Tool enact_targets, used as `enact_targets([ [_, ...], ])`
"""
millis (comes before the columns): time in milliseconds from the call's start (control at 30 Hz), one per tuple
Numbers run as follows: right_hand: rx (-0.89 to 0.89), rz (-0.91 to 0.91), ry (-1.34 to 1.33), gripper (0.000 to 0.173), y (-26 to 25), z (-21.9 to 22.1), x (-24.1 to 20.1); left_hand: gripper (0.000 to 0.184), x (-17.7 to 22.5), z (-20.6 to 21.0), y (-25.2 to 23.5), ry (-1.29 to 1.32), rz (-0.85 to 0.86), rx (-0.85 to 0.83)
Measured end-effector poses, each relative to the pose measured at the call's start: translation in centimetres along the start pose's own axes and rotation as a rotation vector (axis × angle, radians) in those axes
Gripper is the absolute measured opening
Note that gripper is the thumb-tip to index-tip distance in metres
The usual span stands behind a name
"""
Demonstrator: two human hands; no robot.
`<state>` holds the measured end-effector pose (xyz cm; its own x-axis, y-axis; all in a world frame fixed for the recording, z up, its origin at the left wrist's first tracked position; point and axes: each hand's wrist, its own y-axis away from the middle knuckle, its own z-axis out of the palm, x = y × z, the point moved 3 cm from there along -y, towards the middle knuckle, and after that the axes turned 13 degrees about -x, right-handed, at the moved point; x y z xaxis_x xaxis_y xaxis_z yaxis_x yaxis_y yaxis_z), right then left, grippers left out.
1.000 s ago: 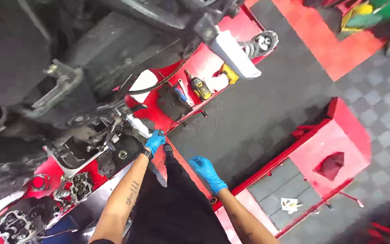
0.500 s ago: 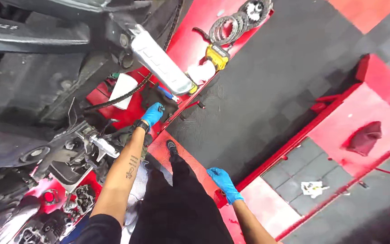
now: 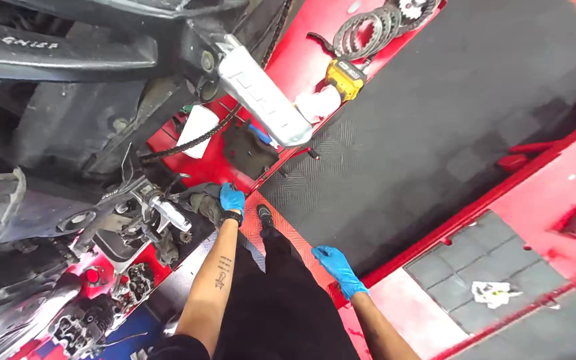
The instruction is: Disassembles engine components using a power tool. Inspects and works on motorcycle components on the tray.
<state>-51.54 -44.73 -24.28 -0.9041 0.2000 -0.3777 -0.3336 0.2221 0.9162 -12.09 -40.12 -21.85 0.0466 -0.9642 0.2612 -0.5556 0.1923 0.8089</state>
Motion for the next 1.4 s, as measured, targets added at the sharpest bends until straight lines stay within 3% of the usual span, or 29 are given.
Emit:
enact_targets([
  [167, 0.004, -0.033, 0.034, 0.033, -0.2, -0.3, -0.9, 0.054, -0.5, -0.2, 1.0, -0.126, -0.022, -0.038],
  [367, -0.016, -0.030, 0.079, 0.034, -1.0, -0.4, -1.7, 0.061, -2.8, -1.2, 1.4, 0.128, 0.070, -0.107],
  [533, -0.060, -0.091, 0.177, 0.033, -2.4, -0.1, -6.0, 0.048, -6.7, -3.0, 6.4, 0.275, 0.203, -0.168],
  [667, -0.075, -0.314, 0.415, 0.034, -3.1, 2.8, -14.9, 0.039, -13.2, -4.7, 11.3, 0.280, 0.222, -0.220],
  [800, 0.057, -0.643, 0.617, 0.040, -4.2, 7.6, -25.3, 0.038, -22.5, -5.4, 14.9, 0.385, 0.167, -0.169],
  [933, -0.145, -0.638, 0.786, 0.040, -4.9, 13.9, -32.7, 0.036, -34.0, -4.7, 19.1, 0.527, -0.021, -0.075],
  [1067, -0.321, -0.669, 0.867, 0.036, -3.7, 22.1, -33.8, 0.034, -43.3, -1.6, 23.6, 0.731, -0.230, 0.017],
  [1200, -0.208, -0.681, 0.882, 0.030, -4.2, 28.4, -33.1, 0.032, -49.6, 2.9, 27.3, 0.921, -0.391, 0.092],
  [1300, -0.115, -0.673, 0.910, 0.030, -5.2, 30.3, -32.9, 0.031, -51.9, 4.9, 28.6, 1.005, -0.476, 0.137],
  [1400, -0.116, -0.676, 0.963, 0.031, -5.8, 31.6, -33.5, 0.033, -51.6, 3.1, 27.2, 0.846, -0.399, 0.096],
])
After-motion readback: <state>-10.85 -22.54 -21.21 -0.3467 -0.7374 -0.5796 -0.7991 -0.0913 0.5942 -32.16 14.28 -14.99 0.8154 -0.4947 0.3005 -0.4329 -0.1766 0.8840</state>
